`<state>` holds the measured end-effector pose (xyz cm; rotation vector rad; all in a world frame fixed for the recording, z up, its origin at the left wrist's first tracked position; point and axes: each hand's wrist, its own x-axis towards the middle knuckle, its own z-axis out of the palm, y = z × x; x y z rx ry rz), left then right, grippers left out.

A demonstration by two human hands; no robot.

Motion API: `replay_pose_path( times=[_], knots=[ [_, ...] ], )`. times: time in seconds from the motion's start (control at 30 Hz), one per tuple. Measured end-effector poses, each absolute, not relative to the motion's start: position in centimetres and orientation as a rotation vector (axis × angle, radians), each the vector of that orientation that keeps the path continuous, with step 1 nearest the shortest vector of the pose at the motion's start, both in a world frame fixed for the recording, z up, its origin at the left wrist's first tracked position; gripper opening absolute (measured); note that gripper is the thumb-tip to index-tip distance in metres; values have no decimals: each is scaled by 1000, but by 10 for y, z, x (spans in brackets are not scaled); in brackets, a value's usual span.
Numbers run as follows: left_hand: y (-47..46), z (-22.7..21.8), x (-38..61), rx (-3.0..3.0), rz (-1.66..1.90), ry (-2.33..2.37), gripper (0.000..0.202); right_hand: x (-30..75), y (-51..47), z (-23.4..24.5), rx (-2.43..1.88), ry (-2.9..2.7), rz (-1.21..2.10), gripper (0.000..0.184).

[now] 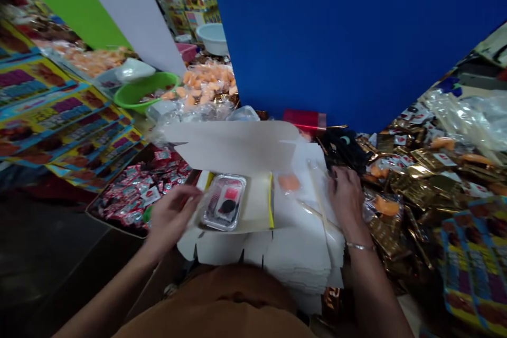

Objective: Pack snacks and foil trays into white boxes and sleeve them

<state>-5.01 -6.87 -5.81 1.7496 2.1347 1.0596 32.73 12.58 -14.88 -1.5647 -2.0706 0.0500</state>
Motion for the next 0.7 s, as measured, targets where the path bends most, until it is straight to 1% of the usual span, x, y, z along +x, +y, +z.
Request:
replay_pose_path(
  times=[0.03,0.07,0.13,0.2,0.23,0.3,0.37,0.43,0.47,0.5,0.53,0.6,0.63,0.7],
  knots=[
    [-90,-49,-60,1704,1073,2103,12,328,118,-142,-1517,-2073,51,32],
    [-113,-42,-72,1722,918,2034,12,328,108,-135,-1469,-2102,100,27],
    [-153,-38,-96,1775,353,1821,16,325,88,-125,-1376,-2255,283,19],
    [-172,-43,-108,1775,172,1841,29,319,71,-121,-1309,-2458,398,16],
    [-171,-47,-104,1786,138,1817,30,316,65,-121,-1296,-2541,388,16],
    [-148,-52,-75,1846,167,1669,27,311,57,-120,-1277,-2616,336,17],
    [-108,-53,-22,1946,309,1511,26,309,51,-118,-1229,-2539,395,18],
    [-63,-53,41,2180,375,1370,40,309,44,-112,-1143,-2395,523,17],
    [-42,-54,71,2341,345,1352,48,309,40,-110,-1102,-2336,583,16],
    [-24,-55,96,2480,227,1393,51,310,36,-109,-1068,-2310,625,15],
    [-9,-57,116,2583,101,1355,44,311,32,-108,-1043,-2318,645,15],
    [8,-59,130,2645,12,1276,26,316,26,-113,-1045,-2403,623,19],
    [10,-57,124,2651,-9,1226,19,321,24,-117,-1063,-2452,595,23],
    [0,-48,88,2630,31,1215,12,333,25,-126,-1099,-2513,558,27]
  ],
)
